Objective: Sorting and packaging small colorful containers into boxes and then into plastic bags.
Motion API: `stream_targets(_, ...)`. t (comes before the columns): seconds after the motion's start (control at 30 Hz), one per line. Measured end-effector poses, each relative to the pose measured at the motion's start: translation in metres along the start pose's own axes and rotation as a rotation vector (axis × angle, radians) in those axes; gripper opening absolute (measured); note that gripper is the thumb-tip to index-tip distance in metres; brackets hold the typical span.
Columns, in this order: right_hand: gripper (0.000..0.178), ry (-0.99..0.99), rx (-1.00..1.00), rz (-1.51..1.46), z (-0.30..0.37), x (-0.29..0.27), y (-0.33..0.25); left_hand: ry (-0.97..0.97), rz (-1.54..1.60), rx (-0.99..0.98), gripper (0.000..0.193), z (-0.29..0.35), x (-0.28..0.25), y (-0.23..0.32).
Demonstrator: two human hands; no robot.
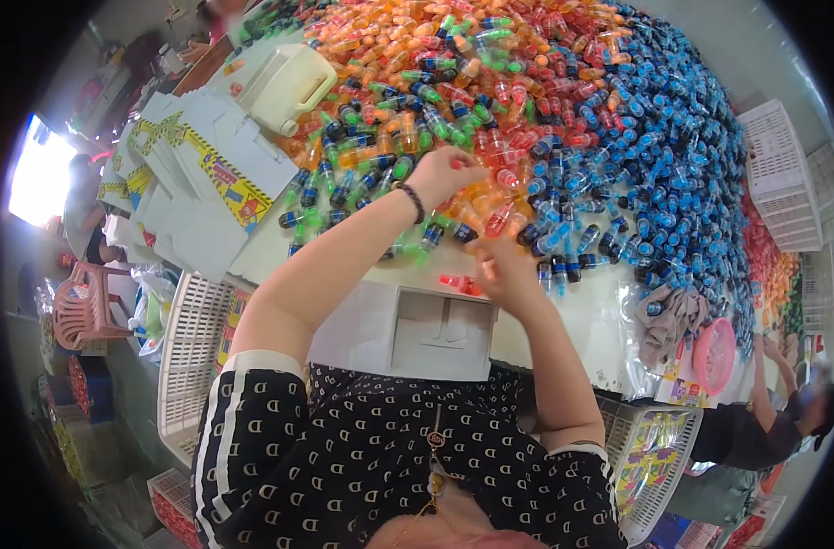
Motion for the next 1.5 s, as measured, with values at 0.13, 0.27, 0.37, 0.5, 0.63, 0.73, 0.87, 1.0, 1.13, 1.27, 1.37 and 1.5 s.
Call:
stream_targets(0.13,0.027,-0.317,-0.281,0.389,-0.016,0.061,-0.019,-0.208,-0.574,0.369,0.037,-0.028,0.071,0.035)
stream_targets(0.27,0.029,-0.489,-0.237,0.535,-0.026,0.073,-0.024,-0.229,-0.850,0.368,0.029,-0.049,0.107,0.003)
stream_targets(0.37,0.035,-0.071,-0.058,0.249,-0.043,0.006,0.001,-0.270,-0.901,0.437,0.024,-0.056,0.112,-0.005)
stream_targets(0.5,0.049,-0.040,0.313,0.062,-0.049,-0.041,0.086,-0.201,-0.529,0.370,0.028,-0.063,0.086,0.016)
stream_targets(0.63,0.041,-0.132,0.568,-0.067,-0.064,-0.034,0.110,-0.291,-0.649,0.204,0.039,-0.052,0.074,0.025)
stream_targets(0.73,0.041,-0.329,0.363,0.695,-0.098,-0.008,0.106,-0.357,-0.747,0.036,0.040,-0.039,0.071,-0.008)
stream_targets(0.87,0.037,-0.337,0.320,0.733,-0.115,0.001,0.089,-0.285,-0.578,0.095,0.040,-0.023,0.053,-0.019)
stream_targets(1.0,0.035,-0.347,0.298,0.763,-0.123,0.007,0.081,-0.282,-0.467,-0.015,0.043,-0.005,0.035,-0.021)
stream_targets(1.13,0.049,-0.550,0.338,0.625,-0.130,0.025,0.118,-0.242,-0.301,-0.173,0.041,0.013,0.021,-0.018)
stream_targets(1.27,0.040,-0.514,0.448,0.569,-0.135,0.029,0.143,-0.242,-0.206,-0.161,0.040,0.018,0.014,-0.030)
stream_targets(1.37,0.043,-0.398,0.399,0.671,-0.144,0.025,0.130,-0.224,-0.207,-0.231,0.037,0.026,0.007,-0.047)
stream_targets(1.5,0.045,-0.430,0.443,0.533,-0.139,0.026,0.152,-0.207,-0.231,-0.249,0.034,0.038,0.012,-0.028)
Point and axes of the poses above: each hand's wrist, its own z-axis away from the middle knuckle, its own x-axis out of the palm, y = z × x, the point moved 10 cm from there along -z, towards the middle knuckle, and after that the axes turned 11 degrees about z, right-handed, at the moved point
